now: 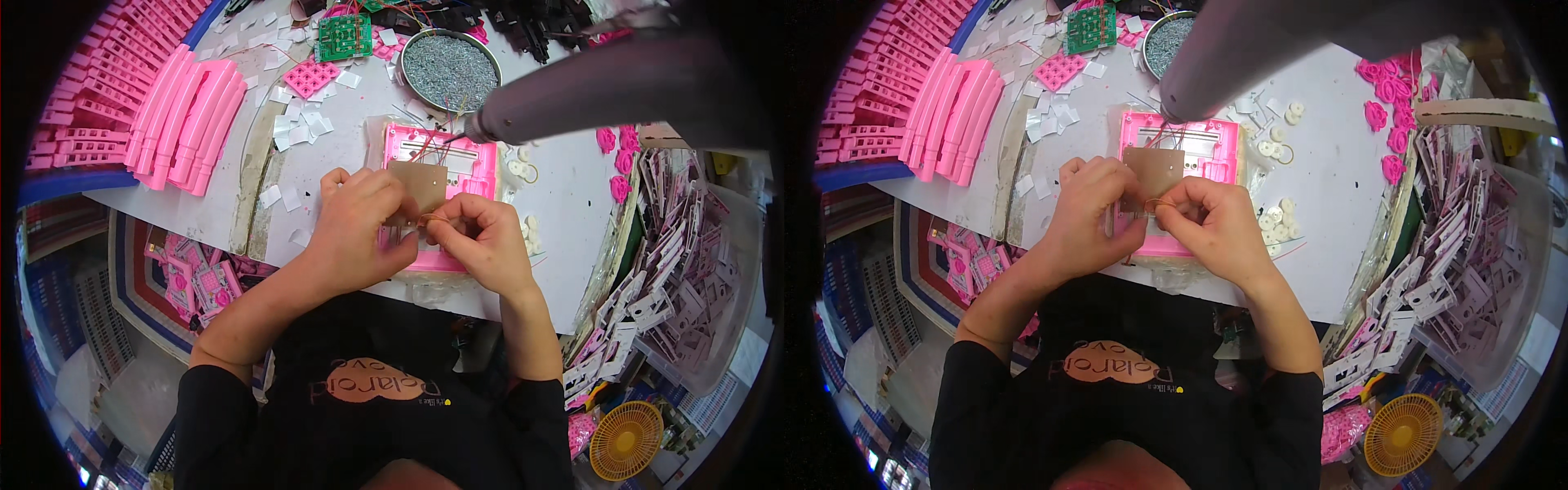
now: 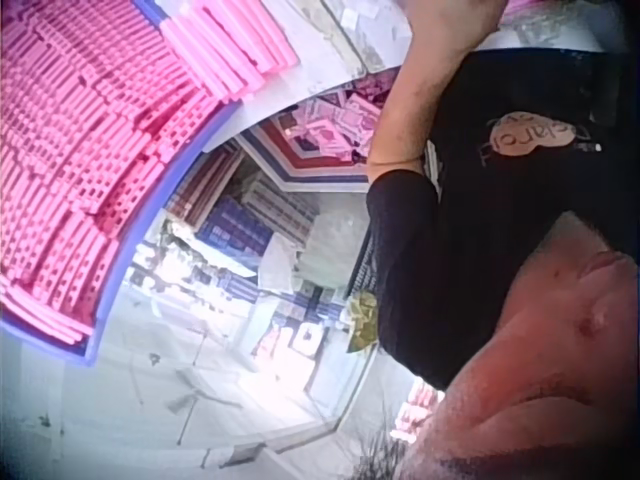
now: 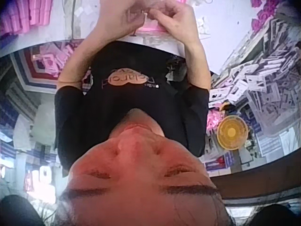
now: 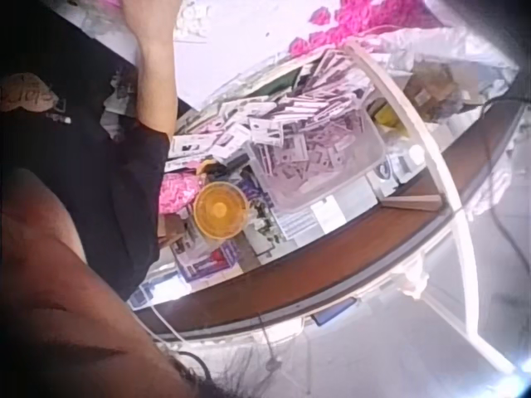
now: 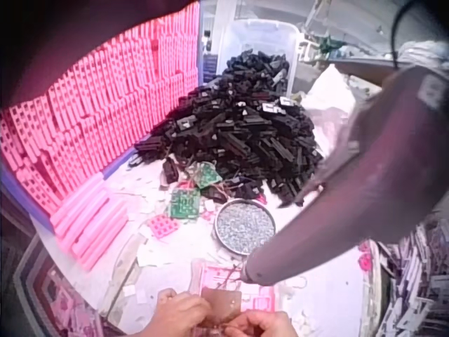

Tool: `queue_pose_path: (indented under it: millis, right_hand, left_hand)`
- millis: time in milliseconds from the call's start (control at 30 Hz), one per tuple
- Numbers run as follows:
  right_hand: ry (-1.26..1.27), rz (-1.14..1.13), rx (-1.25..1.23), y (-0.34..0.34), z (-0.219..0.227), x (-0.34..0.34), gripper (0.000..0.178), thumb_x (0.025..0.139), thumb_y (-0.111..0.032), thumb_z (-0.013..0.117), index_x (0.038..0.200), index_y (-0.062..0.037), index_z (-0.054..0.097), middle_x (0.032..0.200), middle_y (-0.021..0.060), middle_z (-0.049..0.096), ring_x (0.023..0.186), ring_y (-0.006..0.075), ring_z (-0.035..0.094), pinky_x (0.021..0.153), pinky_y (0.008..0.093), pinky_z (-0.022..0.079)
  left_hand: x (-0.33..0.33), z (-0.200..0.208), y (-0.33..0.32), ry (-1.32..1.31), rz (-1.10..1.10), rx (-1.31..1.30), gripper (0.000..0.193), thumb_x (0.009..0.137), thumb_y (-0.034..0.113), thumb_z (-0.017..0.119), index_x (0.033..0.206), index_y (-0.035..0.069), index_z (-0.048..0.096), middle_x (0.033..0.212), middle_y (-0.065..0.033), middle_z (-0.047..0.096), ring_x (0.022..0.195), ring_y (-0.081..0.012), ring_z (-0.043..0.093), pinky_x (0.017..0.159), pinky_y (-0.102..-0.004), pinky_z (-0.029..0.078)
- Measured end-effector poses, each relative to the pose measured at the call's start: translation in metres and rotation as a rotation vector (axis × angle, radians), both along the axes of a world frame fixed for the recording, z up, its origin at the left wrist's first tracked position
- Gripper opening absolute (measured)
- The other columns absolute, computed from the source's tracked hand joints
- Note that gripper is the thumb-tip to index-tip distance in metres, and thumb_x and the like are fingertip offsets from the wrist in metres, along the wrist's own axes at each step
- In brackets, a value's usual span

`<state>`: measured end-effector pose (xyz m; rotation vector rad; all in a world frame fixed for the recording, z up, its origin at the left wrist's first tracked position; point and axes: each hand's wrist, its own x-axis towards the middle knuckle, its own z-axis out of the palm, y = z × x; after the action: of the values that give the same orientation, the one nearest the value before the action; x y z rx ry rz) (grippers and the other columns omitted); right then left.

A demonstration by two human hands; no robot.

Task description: Assembling a toy piggy bank by installing electronic components and using a glue gun.

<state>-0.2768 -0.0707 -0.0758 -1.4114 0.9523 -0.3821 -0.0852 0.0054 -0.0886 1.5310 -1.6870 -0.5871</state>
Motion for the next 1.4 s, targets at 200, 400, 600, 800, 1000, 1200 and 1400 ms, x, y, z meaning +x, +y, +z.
queue_pose_path:
  millis: [200,400,600,800,1000,1200,1400]
  right_hand:
    - [0.007,0.004,-0.017,0.000,0.001,0.000,0.010,0.088,-0.009,0.072,0.087,0.0008,0.070,0.063,-0.0052,0.058,0.057,0.0006,0.046,0.051,0.0213,0.036]
    - [0.100,-0.007,-0.168,0.002,0.002,0.003,0.008,0.084,-0.007,0.073,0.088,-0.0011,0.069,0.072,0.0004,0.064,0.058,0.0075,0.052,0.053,0.0258,0.041]
    - [-0.004,0.005,-0.959,0.013,-0.001,0.013,0.024,0.076,-0.002,0.074,0.099,-0.0026,0.069,0.096,0.0092,0.069,0.083,0.0276,0.061,0.073,0.0367,0.050]
    - [-0.045,-0.041,-0.768,0.019,-0.011,0.007,0.025,0.076,0.003,0.073,0.100,-0.0019,0.069,0.093,0.0092,0.071,0.080,0.0277,0.064,0.070,0.0350,0.051]
    - [-0.063,0.051,-1.072,0.019,-0.014,0.006,0.023,0.075,0.002,0.075,0.097,-0.0019,0.069,0.098,0.0088,0.072,0.082,0.0261,0.065,0.068,0.0343,0.054]
    - [-0.047,0.182,-1.175,0.019,-0.013,0.002,0.025,0.071,-0.002,0.077,0.095,-0.0027,0.070,0.104,0.0085,0.071,0.086,0.0283,0.064,0.070,0.0356,0.055]
    - [0.133,0.192,-1.253,0.027,-0.021,-0.002,0.022,0.069,-0.007,0.073,0.090,-0.0048,0.071,0.111,0.0066,0.064,0.103,0.0317,0.057,0.080,0.0385,0.053]
  left_hand:
    - [0.001,-0.001,0.002,-0.004,-0.032,0.015,0.016,0.072,0.010,0.072,0.084,0.015,0.062,0.079,0.0017,0.056,0.081,-0.0193,0.056,0.082,-0.0410,0.030]
    - [0.001,-0.004,0.002,0.040,-0.031,0.016,0.013,0.075,0.009,0.071,0.083,0.013,0.062,0.078,0.0014,0.057,0.079,-0.0184,0.057,0.081,-0.0397,0.031]
    - [-0.002,-0.010,0.004,0.326,-0.007,0.091,0.008,0.079,0.009,0.071,0.084,0.010,0.065,0.080,0.0005,0.061,0.073,-0.0165,0.059,0.080,-0.0364,0.034]
    - [-0.007,-0.008,0.003,0.238,-0.007,-0.038,0.005,0.081,0.004,0.070,0.084,0.006,0.066,0.078,-0.0016,0.060,0.070,-0.0160,0.059,0.072,-0.0334,0.040]
    - [0.009,0.009,-0.005,0.492,-0.045,0.562,0.011,0.088,0.002,0.066,0.098,-0.001,0.064,0.078,-0.0025,0.065,0.058,-0.0096,0.059,0.053,-0.0233,0.044]
    - [0.025,0.017,-0.020,0.948,-0.151,0.885,0.021,0.093,0.005,0.065,0.111,-0.003,0.062,0.079,-0.0040,0.068,0.067,-0.0111,0.067,0.059,-0.0247,0.052]
    - [0.019,0.010,-0.010,0.150,-0.315,0.279,0.023,0.090,0.006,0.066,0.112,0.001,0.063,0.087,-0.0128,0.067,0.079,-0.0272,0.068,0.070,-0.0378,0.053]
